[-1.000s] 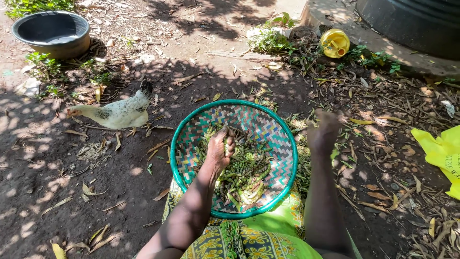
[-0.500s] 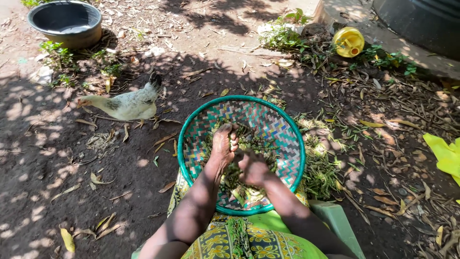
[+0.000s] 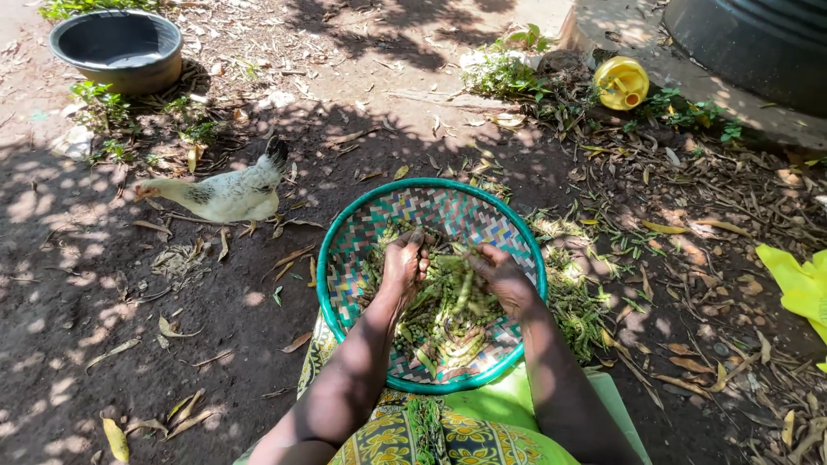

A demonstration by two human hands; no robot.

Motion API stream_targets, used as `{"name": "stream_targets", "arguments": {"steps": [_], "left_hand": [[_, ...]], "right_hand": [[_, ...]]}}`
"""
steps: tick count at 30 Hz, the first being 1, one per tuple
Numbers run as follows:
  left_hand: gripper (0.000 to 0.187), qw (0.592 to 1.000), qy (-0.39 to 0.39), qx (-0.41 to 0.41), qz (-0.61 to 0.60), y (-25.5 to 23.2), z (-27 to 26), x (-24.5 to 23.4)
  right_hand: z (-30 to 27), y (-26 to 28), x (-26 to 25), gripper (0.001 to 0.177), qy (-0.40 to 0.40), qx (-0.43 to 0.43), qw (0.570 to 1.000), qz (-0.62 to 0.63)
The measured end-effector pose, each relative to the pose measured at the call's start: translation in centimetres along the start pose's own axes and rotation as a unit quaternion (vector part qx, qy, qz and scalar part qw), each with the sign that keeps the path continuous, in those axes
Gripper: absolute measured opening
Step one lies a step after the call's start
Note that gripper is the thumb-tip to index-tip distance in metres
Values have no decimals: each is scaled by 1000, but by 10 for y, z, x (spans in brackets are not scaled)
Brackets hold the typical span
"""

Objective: Cleaning and sorting green beans by hand in a woven basket outdoors.

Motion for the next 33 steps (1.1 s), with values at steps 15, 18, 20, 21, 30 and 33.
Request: {"name": "stream_targets", "arguments": {"steps": [15,18,20,21,30,33], "left_hand": [[33,928,109,210,289,-6,-18,21],[37,905,99,193,365,1,-13,21],[36,907,86,194,364,-5,-20,24],[36,908,73,194,363,-10,-23,26],[19,940,178,196,215,-1,-11,22],[20,941,168,185,228,-11,-20,28]], "right_hand": [[-22,48,38,36,-60,1,958,-282],[-9,25,20,32,-40,-124,925,-358],[-7,21,20,31,-51,-111,927,-355],[-5,21,20,31,-62,-98,929,-351],[-13,15,16,27,79,-35,996,-12],[-15,19,20,22,108,25,992,52]]}}
Point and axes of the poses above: each hand's wrist, its own z-axis towards the middle knuckle, its own x-axis out of the palm, y = z × x, the point moved 1 cm from there along z, towards the middle knuckle, and after that the axes turned 1 degree about -z, right-handed, at the moved point
